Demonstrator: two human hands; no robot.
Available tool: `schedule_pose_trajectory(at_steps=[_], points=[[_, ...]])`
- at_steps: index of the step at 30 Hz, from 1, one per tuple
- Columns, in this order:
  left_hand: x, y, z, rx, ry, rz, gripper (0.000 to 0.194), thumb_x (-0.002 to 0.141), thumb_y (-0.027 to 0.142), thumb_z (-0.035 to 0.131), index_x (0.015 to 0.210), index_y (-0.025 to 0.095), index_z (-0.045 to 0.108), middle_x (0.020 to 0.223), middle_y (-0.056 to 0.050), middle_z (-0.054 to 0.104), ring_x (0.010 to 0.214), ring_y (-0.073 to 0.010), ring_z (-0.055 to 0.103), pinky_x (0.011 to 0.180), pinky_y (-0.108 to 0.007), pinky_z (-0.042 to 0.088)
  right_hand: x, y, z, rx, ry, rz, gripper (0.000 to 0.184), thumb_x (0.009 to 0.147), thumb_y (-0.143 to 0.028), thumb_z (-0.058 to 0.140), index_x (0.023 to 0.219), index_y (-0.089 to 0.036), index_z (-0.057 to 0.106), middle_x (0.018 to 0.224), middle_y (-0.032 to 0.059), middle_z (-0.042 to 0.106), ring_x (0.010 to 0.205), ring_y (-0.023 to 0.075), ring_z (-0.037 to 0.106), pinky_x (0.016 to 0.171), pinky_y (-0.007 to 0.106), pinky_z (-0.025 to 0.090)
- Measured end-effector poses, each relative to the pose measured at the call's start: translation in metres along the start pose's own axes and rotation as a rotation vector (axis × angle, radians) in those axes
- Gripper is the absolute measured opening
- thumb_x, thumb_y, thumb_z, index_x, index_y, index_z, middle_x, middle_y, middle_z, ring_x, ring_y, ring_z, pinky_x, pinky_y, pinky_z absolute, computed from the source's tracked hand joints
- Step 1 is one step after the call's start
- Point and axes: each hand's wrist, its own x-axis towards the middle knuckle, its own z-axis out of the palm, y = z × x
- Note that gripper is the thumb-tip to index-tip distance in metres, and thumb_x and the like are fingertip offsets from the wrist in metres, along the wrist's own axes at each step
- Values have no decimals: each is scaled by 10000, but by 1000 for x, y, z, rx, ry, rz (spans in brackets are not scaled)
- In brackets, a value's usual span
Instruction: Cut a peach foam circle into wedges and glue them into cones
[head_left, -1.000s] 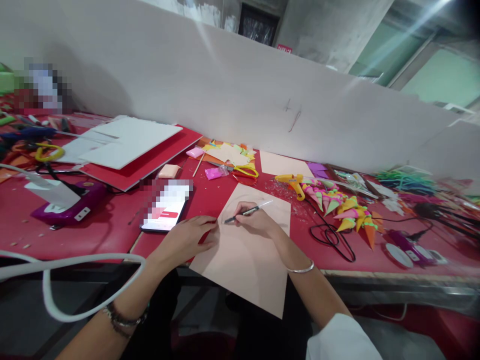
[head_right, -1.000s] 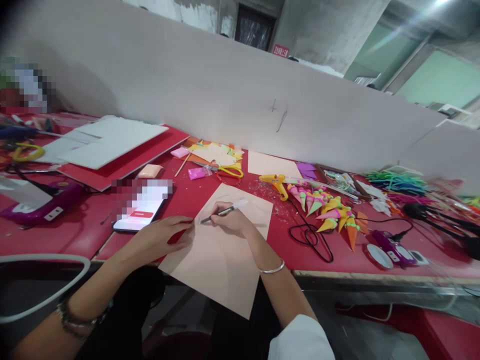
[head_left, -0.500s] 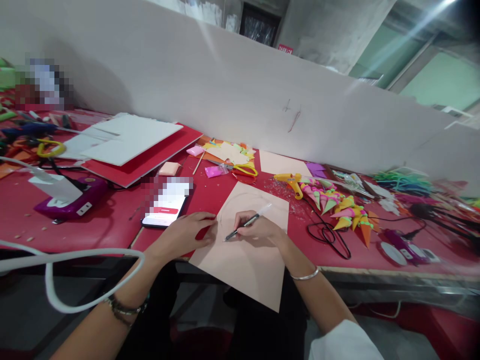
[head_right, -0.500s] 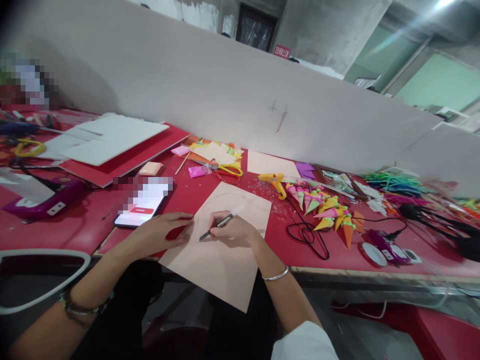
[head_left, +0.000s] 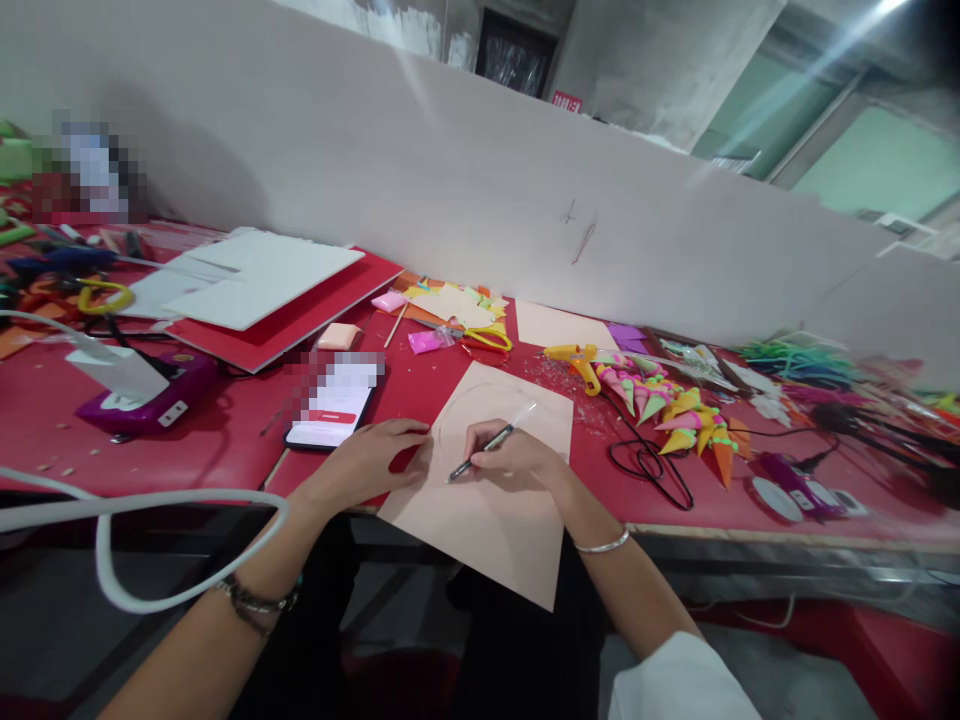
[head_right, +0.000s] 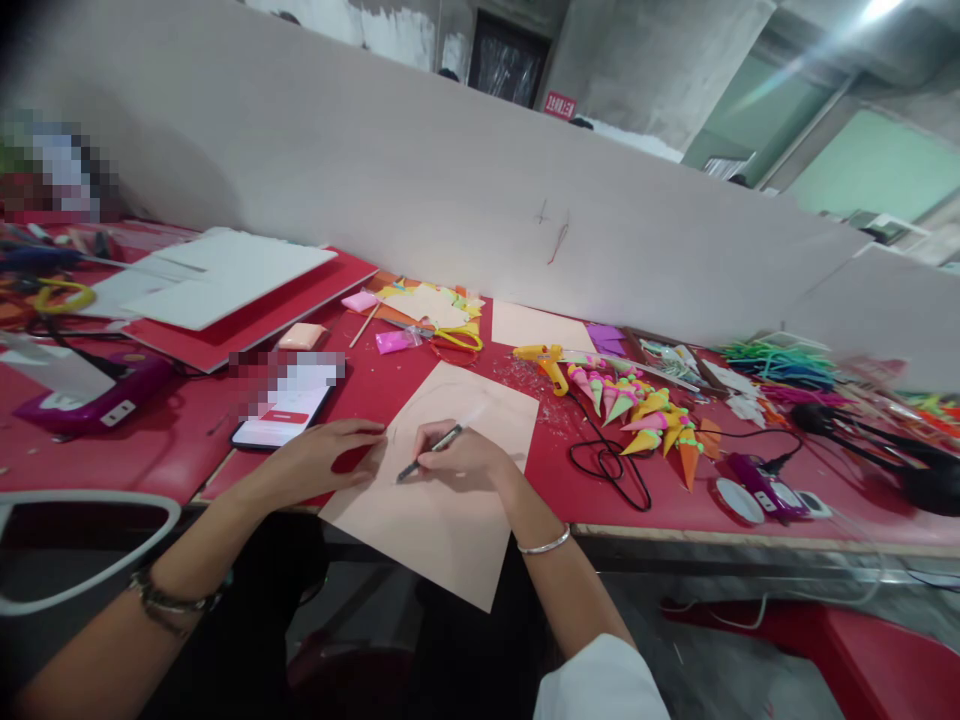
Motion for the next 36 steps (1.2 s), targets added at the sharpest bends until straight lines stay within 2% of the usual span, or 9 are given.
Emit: schedule_pose_trajectory(at_steps=[3,8,10,12,17,24,31,34,36], points=[[0,0,1,0,4,10,466,735,425,514,1156,225,524,1245,-40,484,1099,-220,463,905,-318,391,1,-2,-4,-3,-35,15,91,697,-220,590,718,-139,557,640,13,588,570,106,544,525,217,395],[1,-3,2,-8,13,19,472,724,415,534,1156,225,526,1235,-49,492,1088,-225,469,910,-325,388,14,6,4,74,370,-80,81,744,-250,543,790,-184,544,695,-11,564,570,75,492,522,193,365],[1,-3,2,-13,18,20,482,722,409,539,1164,217,520,1230,-55,495,1074,-224,478,913,-327,385,16,9,7,45,422,-96,64,741,-242,548,775,-189,545,702,-11,564,582,78,494,529,195,368],[1,-2,2,-11,20,19,479,724,408,535,1164,220,520,1229,-56,496,1070,-222,482,909,-321,387,13,8,9,56,364,-112,52,728,-226,563,749,-183,543,699,-10,566,611,87,516,566,208,388],[0,1,0,4,22,22,448,726,414,526,1135,233,542,1230,-44,499,1088,-216,475,893,-299,398,4,1,7,65,4,-22,81,701,-216,593,712,-149,548,646,6,566,625,122,558,592,250,423],[0,-3,3,5,34,23,466,722,405,534,1154,230,526,1230,-42,502,1090,-212,477,904,-301,389,16,10,12,-20,470,-145,19,753,-201,521,759,-192,537,688,-24,539,591,76,484,534,188,358],[1,5,-2,68,-10,45,420,753,371,494,1147,227,523,1222,-42,507,1047,-200,503,857,-285,413,4,3,4,84,-18,-32,45,690,-165,580,698,-141,544,622,0,564,586,105,540,560,224,404],[5,3,-13,204,72,58,353,798,337,448,1115,213,542,1173,-53,544,1076,-212,478,933,-341,346,1,-1,1,115,17,-62,42,704,-171,573,712,-138,548,628,-5,558,577,86,517,559,205,386],[8,-6,-24,325,246,-11,347,848,247,352,1159,206,501,1211,-65,513,1153,-216,408,996,-394,245,1,-2,3,156,60,-85,42,722,-182,563,728,-142,554,634,-8,551,591,83,509,573,202,384]])
